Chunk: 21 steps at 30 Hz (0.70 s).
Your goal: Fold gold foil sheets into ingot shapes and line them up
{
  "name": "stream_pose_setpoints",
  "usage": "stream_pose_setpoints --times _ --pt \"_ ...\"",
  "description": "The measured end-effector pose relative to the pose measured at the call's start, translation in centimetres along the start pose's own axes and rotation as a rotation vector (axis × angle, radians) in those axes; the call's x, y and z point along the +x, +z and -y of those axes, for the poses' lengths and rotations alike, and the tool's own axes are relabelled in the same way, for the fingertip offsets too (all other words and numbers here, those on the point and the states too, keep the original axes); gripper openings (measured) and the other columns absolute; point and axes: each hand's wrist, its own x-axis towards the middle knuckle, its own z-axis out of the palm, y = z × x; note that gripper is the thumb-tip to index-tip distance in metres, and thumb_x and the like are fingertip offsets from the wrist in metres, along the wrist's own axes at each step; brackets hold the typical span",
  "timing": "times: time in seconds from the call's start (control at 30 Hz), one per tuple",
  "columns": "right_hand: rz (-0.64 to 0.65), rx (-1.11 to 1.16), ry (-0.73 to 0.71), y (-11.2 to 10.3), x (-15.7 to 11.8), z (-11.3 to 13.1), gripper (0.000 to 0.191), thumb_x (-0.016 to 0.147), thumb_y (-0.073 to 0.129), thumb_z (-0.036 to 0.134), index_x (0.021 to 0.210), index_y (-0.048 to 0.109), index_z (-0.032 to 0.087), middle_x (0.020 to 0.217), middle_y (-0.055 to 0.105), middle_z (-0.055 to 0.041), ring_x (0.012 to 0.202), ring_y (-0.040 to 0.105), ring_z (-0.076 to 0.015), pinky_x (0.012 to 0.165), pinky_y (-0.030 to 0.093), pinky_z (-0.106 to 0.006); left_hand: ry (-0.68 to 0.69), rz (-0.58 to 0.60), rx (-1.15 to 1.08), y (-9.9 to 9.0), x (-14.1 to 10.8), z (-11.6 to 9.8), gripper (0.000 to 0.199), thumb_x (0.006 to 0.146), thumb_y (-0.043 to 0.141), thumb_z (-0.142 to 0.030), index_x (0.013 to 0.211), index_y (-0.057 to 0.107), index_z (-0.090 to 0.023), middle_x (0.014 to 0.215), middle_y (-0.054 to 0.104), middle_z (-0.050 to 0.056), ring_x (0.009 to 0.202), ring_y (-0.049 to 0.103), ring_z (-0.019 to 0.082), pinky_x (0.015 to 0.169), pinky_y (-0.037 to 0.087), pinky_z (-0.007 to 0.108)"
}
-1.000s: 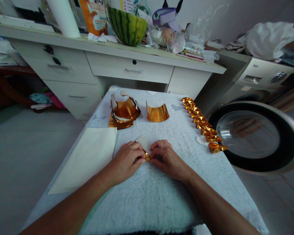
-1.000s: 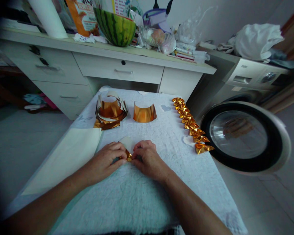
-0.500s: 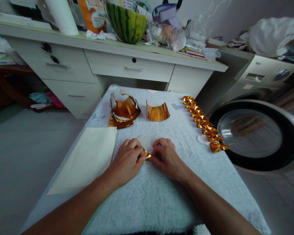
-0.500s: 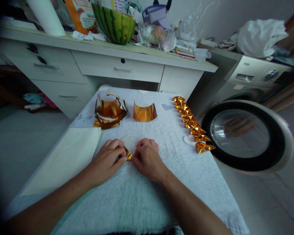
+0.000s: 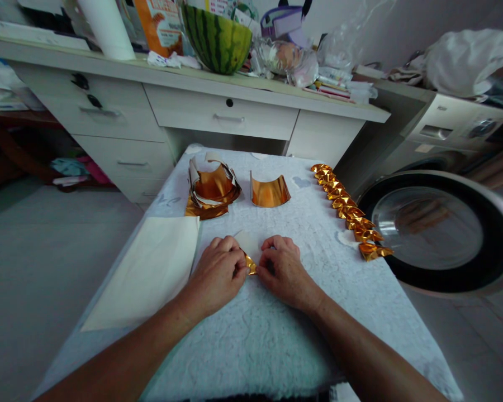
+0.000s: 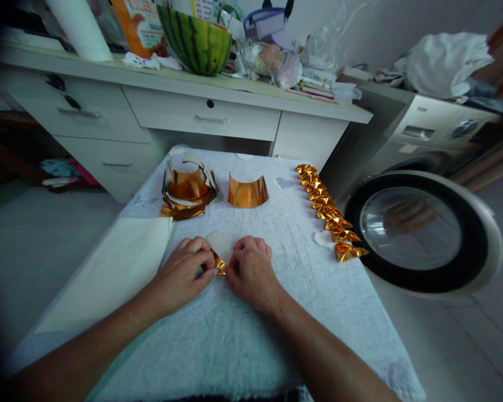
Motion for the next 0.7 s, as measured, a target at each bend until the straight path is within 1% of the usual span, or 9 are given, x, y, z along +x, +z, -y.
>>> stream_pose_setpoints --times 0.23,0.7 --pt "0.016 -0.021 0.038 0.02 0.07 0.18 0.009 0.078 0.065 0.016 0.07 0.063 0.017 0.102 0.056 -0.0048 0.099 0.045 -0.0212 0.089 0.034 -0.04 -0.025 0.023 0.028 -0.07 0.15 -0.17 0.016 0.082 0.057 -0.017 0.066 0.057 -0.019 0.086 0.056 0.003 0.087 0.05 0.02 0.079 0.042 0.036" --pt "0.024 -0.055 0.03 0.05 -0.09 0.17 0.01 0.081 0.062 0.019 0.071 0.061 0.018 0.104 0.055 -0.005 0.101 0.045 -0.0221 0.088 0.034 -0.039 -0.025 0.052 0.077 0.1 0.1 0.0 0.014 0.083 0.056 -0.019 0.069 0.054 -0.02 0.086 0.054 0.003 0.087 0.049 0.021 0.079 0.04 0.036"
